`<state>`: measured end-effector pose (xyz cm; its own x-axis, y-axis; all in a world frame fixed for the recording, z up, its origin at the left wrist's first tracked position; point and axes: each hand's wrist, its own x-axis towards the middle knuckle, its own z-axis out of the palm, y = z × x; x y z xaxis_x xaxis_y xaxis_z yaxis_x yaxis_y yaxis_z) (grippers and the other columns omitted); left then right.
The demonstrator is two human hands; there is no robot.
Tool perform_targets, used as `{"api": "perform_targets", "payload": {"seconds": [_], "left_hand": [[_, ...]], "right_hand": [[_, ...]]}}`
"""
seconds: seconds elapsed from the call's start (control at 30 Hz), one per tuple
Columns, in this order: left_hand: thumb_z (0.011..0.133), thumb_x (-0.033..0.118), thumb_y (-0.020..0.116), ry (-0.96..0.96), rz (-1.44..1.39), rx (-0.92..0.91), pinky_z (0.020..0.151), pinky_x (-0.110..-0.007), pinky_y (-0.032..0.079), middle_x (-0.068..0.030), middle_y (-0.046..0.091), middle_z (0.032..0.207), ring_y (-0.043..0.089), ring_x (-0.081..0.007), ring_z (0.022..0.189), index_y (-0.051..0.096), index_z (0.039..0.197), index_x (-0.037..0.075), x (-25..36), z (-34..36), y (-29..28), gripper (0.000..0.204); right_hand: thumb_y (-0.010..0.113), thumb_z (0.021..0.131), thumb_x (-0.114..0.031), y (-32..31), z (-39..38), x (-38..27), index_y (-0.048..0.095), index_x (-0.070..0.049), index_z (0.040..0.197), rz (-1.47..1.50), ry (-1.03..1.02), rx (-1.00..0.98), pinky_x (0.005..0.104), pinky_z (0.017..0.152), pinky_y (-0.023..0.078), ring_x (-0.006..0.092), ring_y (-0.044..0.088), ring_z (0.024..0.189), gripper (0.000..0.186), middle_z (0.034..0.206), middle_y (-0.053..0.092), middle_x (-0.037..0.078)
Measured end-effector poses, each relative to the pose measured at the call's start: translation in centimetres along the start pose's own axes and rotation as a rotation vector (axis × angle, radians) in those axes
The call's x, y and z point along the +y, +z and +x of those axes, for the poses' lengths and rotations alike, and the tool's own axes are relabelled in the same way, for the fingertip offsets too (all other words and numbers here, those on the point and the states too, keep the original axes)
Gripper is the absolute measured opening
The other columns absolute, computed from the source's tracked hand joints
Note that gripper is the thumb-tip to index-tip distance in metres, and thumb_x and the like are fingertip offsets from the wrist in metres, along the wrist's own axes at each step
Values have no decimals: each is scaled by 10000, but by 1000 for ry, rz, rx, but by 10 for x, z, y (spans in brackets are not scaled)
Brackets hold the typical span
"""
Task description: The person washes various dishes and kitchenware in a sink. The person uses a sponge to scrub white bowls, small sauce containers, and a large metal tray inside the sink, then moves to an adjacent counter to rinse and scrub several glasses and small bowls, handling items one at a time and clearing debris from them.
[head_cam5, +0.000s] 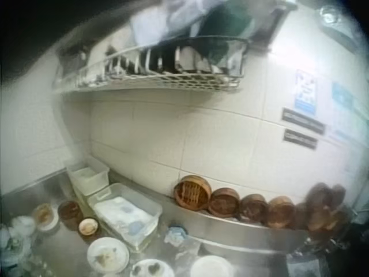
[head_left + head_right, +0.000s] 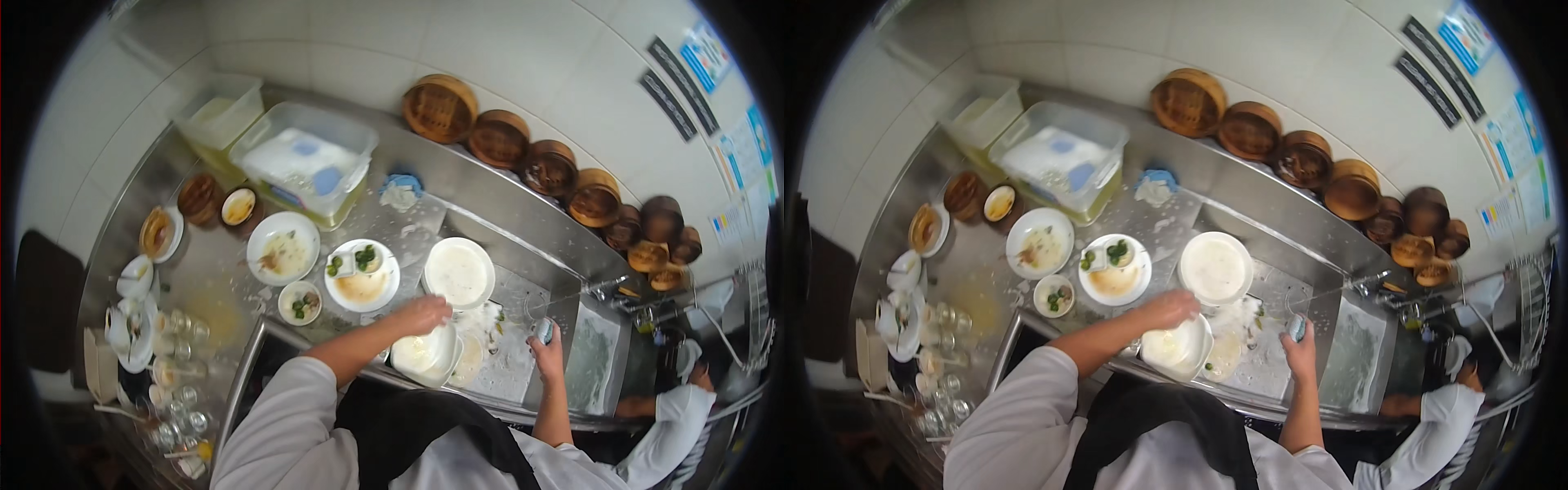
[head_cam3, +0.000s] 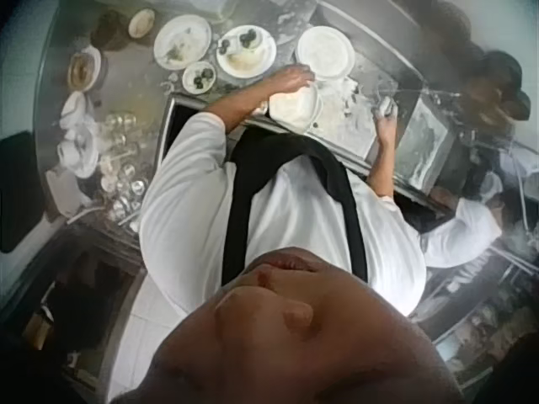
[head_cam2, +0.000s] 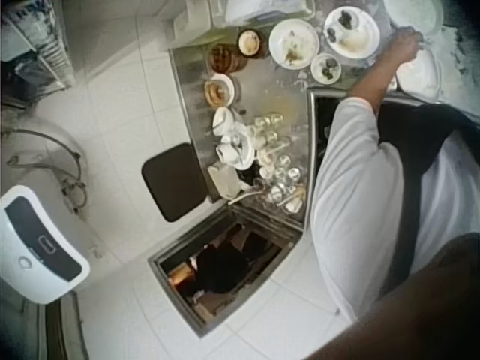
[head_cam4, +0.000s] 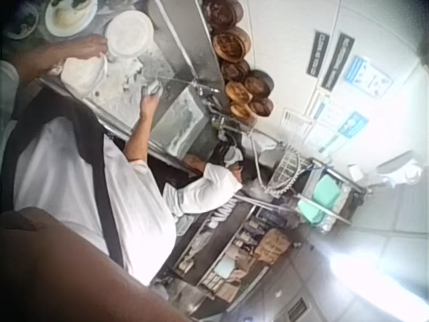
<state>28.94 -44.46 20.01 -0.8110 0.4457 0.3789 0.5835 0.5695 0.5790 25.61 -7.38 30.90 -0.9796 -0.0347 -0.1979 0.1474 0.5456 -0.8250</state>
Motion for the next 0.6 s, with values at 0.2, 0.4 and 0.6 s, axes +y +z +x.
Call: {"api": "perform_targets", "payload": {"seconds": [0.2,0.4,0.6], "left_hand": [[968,42,557,-495,-46,475,854,-522,545,-234,672,1139,664,-447,1017,543,1231,38,-16,15,-72,264],[902,-111,527,-511,-356,1336,994,-398,521,-192,646,1229,667,-315,1103,474,1307,-14,-29,-46,-114,419],[849,-49,519,-881,-1149,1571,850,-421,578,-151,564,1275,637,-279,1117,373,1431,-4,34,-167,-116,601]], "right_hand": [[717,843,-115,70,77,-59,452,-44,1486,70,-305,-43,349,999,482,248,608,1141,699,1261,638,145],[722,904,-226,218,133,-294,556,-29,1412,255,-759,-324,389,997,484,276,628,1118,570,1239,632,152],[692,903,-204,473,145,-420,639,-65,1341,-684,-1167,-580,453,1010,502,392,659,1151,463,1191,697,226]]}}
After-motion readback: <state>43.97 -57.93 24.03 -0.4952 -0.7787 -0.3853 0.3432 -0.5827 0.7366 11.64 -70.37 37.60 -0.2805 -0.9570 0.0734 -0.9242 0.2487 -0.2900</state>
